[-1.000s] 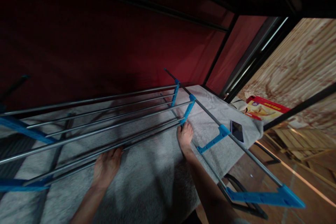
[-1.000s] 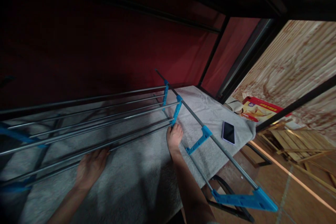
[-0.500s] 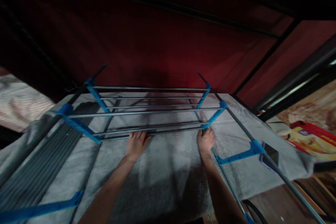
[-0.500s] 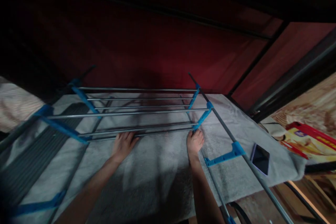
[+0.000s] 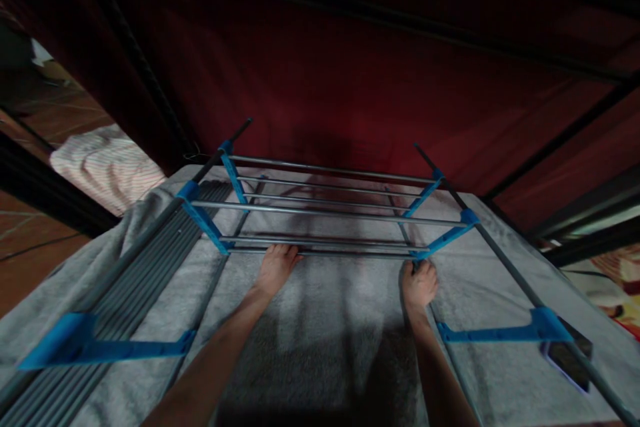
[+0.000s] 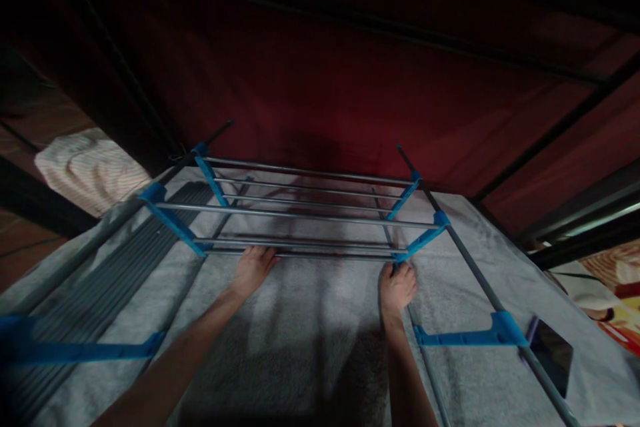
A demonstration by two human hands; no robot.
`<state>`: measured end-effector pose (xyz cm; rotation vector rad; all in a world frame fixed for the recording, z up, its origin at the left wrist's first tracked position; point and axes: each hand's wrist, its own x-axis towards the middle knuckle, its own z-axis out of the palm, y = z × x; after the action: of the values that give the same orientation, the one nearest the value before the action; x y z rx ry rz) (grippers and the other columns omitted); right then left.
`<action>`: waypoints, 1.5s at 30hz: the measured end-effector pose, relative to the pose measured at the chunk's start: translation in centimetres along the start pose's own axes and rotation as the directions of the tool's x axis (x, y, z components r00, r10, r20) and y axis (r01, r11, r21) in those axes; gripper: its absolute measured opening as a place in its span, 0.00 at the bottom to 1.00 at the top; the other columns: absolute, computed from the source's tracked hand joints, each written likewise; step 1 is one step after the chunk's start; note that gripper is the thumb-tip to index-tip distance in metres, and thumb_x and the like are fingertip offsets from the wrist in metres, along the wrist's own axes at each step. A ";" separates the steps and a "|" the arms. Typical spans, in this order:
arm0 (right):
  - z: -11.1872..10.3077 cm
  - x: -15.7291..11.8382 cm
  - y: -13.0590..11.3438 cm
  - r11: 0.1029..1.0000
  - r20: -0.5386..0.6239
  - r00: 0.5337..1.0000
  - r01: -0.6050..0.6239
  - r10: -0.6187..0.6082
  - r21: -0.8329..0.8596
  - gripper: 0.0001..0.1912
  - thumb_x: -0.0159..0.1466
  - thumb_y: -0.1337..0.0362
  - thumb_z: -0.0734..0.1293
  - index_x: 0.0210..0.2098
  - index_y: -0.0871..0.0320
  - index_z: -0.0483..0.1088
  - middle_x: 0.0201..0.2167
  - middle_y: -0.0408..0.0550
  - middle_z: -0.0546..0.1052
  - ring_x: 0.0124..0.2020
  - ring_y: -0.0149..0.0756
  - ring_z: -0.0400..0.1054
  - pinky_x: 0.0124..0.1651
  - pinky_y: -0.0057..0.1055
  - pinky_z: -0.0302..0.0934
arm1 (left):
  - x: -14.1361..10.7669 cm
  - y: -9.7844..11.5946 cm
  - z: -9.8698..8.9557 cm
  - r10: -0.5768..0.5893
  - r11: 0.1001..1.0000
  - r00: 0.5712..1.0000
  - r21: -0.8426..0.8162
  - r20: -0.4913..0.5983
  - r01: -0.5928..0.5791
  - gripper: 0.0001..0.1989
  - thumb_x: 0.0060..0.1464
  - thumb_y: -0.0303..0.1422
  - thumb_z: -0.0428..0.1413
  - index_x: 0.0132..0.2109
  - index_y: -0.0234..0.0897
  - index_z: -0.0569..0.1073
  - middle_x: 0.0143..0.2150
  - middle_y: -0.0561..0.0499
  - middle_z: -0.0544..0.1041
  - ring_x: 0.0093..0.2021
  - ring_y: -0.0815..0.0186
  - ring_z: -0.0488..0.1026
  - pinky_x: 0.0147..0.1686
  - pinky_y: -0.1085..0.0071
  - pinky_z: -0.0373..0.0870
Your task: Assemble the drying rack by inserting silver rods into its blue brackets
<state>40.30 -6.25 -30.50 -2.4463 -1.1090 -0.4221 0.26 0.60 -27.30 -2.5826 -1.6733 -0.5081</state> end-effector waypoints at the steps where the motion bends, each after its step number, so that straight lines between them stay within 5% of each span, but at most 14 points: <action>1: 0.0 0.0 0.0 1.000 0.000 1.000 -0.001 0.001 0.000 0.22 0.71 0.54 0.56 0.50 0.64 0.70 0.45 0.67 0.75 0.47 0.57 0.70 0.46 0.44 0.59 | 0.0 0.0 0.0 0.003 1.000 1.000 0.002 0.004 -0.003 0.15 0.69 0.40 0.47 0.43 0.41 0.76 0.44 0.42 0.78 0.48 0.51 0.71 0.49 0.57 0.64; 14: 0.4 0.1 0.4 1.000 0.009 1.000 0.013 -0.013 0.003 0.21 0.72 0.55 0.57 0.52 0.64 0.70 0.45 0.63 0.75 0.46 0.52 0.70 0.47 0.40 0.58 | 0.1 0.0 0.0 0.021 0.998 1.000 0.051 0.016 -0.022 0.16 0.69 0.41 0.47 0.43 0.40 0.76 0.41 0.42 0.78 0.46 0.52 0.72 0.49 0.57 0.63; 30: 0.2 -0.1 -1.1 0.999 -0.025 0.999 -0.031 0.032 0.032 0.15 0.72 0.60 0.58 0.50 0.62 0.69 0.46 0.61 0.74 0.49 0.49 0.68 0.54 0.41 0.58 | 0.5 -1.6 1.4 0.144 0.984 0.983 0.119 -0.110 -0.131 0.23 0.70 0.44 0.39 0.42 0.38 0.75 0.38 0.42 0.78 0.43 0.50 0.73 0.45 0.57 0.63; 36: 0.3 -0.1 -1.3 0.998 -0.037 0.998 -0.044 0.046 0.033 0.16 0.71 0.62 0.58 0.52 0.64 0.70 0.46 0.61 0.75 0.49 0.50 0.68 0.55 0.42 0.58 | 0.5 -1.8 1.5 0.199 0.978 0.963 0.100 -0.181 -0.183 0.28 0.70 0.48 0.39 0.52 0.33 0.76 0.43 0.38 0.80 0.47 0.48 0.74 0.47 0.54 0.65; 45: 0.1 -0.1 -0.9 0.995 0.003 0.999 -0.032 0.032 0.096 0.25 0.67 0.68 0.57 0.63 0.64 0.65 0.46 0.58 0.74 0.49 0.48 0.67 0.55 0.40 0.58 | 0.5 -1.9 1.4 0.170 0.979 0.983 0.125 -0.061 -0.162 0.26 0.71 0.41 0.38 0.52 0.36 0.78 0.44 0.40 0.81 0.46 0.48 0.74 0.46 0.55 0.63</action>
<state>39.57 -5.74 -30.39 -2.3773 -1.0638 -0.3491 -0.83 2.12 -28.79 -2.5556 -1.4048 -0.4697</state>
